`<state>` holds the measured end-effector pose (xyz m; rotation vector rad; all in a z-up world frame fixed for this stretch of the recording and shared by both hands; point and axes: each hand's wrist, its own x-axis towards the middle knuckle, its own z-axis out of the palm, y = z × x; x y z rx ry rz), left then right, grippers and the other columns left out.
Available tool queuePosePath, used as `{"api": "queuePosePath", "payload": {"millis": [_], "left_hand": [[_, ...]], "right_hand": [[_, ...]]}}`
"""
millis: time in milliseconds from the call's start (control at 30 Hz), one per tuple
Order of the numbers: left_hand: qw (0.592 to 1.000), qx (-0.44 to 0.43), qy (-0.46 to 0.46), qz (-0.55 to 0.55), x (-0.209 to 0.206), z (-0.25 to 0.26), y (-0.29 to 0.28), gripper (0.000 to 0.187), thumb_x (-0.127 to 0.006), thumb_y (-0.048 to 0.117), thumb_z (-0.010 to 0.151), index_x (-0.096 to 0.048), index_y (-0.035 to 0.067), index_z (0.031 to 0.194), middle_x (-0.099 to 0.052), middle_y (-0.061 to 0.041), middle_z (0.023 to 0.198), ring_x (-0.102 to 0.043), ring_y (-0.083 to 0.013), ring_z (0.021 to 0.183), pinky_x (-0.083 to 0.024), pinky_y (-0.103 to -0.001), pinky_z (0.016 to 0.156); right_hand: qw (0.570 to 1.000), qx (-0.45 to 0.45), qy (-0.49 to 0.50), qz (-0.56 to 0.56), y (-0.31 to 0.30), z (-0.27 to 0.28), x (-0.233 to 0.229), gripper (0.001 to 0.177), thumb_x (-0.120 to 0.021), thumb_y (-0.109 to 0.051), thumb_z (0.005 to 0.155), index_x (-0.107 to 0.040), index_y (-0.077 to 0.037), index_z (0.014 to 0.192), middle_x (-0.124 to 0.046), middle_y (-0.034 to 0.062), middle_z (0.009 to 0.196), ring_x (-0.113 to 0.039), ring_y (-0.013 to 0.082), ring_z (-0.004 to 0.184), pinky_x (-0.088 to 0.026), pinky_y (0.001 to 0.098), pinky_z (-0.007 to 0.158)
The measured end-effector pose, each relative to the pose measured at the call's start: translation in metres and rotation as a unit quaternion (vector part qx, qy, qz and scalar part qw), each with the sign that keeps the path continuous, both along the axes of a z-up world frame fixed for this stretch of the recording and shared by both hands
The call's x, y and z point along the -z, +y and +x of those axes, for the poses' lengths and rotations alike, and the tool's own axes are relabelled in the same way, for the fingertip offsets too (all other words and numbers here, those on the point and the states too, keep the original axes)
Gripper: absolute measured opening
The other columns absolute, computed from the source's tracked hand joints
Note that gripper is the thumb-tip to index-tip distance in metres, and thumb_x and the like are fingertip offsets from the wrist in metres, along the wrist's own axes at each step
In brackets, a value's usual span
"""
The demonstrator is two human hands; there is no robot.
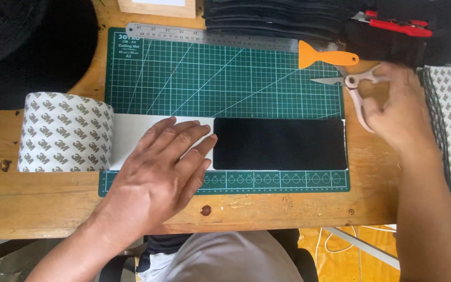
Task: Apply adhesive backing to a foam piece, smooth it with a scraper, and cut it to size using scissors.
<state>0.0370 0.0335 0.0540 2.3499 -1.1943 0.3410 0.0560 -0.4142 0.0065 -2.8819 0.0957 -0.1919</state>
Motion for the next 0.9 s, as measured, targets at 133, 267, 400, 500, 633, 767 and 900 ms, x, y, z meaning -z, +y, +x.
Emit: {"api": "queuePosePath", "payload": {"millis": [133, 267, 400, 500, 633, 767, 900], "left_hand": [[1.000, -0.022, -0.008, -0.021, 0.001, 0.004, 0.005, 0.029, -0.058, 0.015, 0.105, -0.067, -0.002, 0.127, -0.068, -0.017, 0.131, -0.064, -0.0320, 0.123, -0.044, -0.051, 0.114], [0.999, -0.031, -0.003, -0.022, 0.001, 0.004, 0.006, 0.028, -0.058, 0.016, 0.105, -0.066, 0.000, 0.126, -0.067, -0.015, 0.129, -0.063, -0.0305, 0.123, -0.042, -0.050, 0.115], [0.999, -0.029, 0.008, -0.011, 0.005, 0.003, 0.011, 0.030, -0.058, 0.018, 0.105, -0.067, 0.000, 0.127, -0.067, -0.016, 0.132, -0.062, -0.0317, 0.125, -0.040, -0.052, 0.116], [1.000, -0.026, 0.006, -0.006, 0.010, 0.002, 0.012, 0.030, -0.059, 0.019, 0.104, -0.068, 0.002, 0.126, -0.066, -0.015, 0.134, -0.062, -0.0320, 0.125, -0.041, -0.052, 0.116], [1.000, -0.016, 0.007, 0.003, 0.012, 0.002, 0.010, 0.031, -0.058, 0.020, 0.104, -0.068, 0.002, 0.127, -0.066, -0.015, 0.134, -0.062, -0.0315, 0.126, -0.041, -0.052, 0.116], [1.000, -0.003, 0.005, 0.006, 0.015, 0.002, 0.006, 0.030, -0.058, 0.020, 0.104, -0.070, 0.002, 0.125, -0.067, -0.014, 0.132, -0.062, -0.0293, 0.124, -0.041, -0.049, 0.116], [1.000, 0.010, 0.004, 0.013, 0.017, 0.004, 0.004, 0.029, -0.058, 0.020, 0.104, -0.070, 0.002, 0.125, -0.067, -0.014, 0.128, -0.061, -0.0289, 0.122, -0.042, -0.049, 0.114]], "right_hand": [[0.988, 0.036, 0.141, -0.054, -0.013, -0.004, 0.005, 0.075, -0.054, -0.024, 0.089, -0.038, -0.002, 0.159, -0.039, 0.0322, 0.156, -0.034, 0.0493, 0.143, -0.021, 0.0587, 0.114], [0.987, -0.084, 0.019, -0.135, -0.054, -0.003, 0.026, 0.072, -0.064, -0.035, 0.083, -0.062, -0.005, 0.148, -0.052, 0.0148, 0.155, -0.045, 0.0387, 0.137, -0.028, 0.0506, 0.110], [0.982, -0.094, 0.091, -0.138, -0.059, 0.010, 0.015, 0.080, -0.066, -0.040, 0.079, -0.053, -0.013, 0.153, -0.056, 0.0167, 0.151, -0.049, 0.0366, 0.140, -0.029, 0.0509, 0.111], [0.956, -0.087, 0.140, -0.243, -0.066, 0.018, 0.015, 0.074, -0.056, -0.050, 0.088, -0.056, -0.018, 0.155, -0.062, 0.0163, 0.139, -0.057, 0.0365, 0.128, -0.036, 0.0471, 0.106], [0.970, -0.109, 0.115, -0.185, -0.057, 0.023, 0.002, 0.075, -0.067, -0.039, 0.081, -0.059, -0.013, 0.151, -0.063, 0.0205, 0.136, -0.062, 0.0442, 0.118, -0.037, 0.0475, 0.109], [0.968, -0.106, 0.126, -0.187, -0.071, 0.029, 0.007, 0.064, -0.066, -0.034, 0.085, -0.062, -0.020, 0.147, -0.067, 0.0169, 0.130, -0.065, 0.0403, 0.108, -0.045, 0.0469, 0.100], [0.978, -0.071, 0.170, -0.095, -0.068, 0.033, 0.000, 0.061, -0.069, -0.029, 0.091, -0.059, -0.028, 0.151, -0.064, 0.0113, 0.129, -0.058, 0.0374, 0.119, -0.043, 0.0468, 0.101]]}}
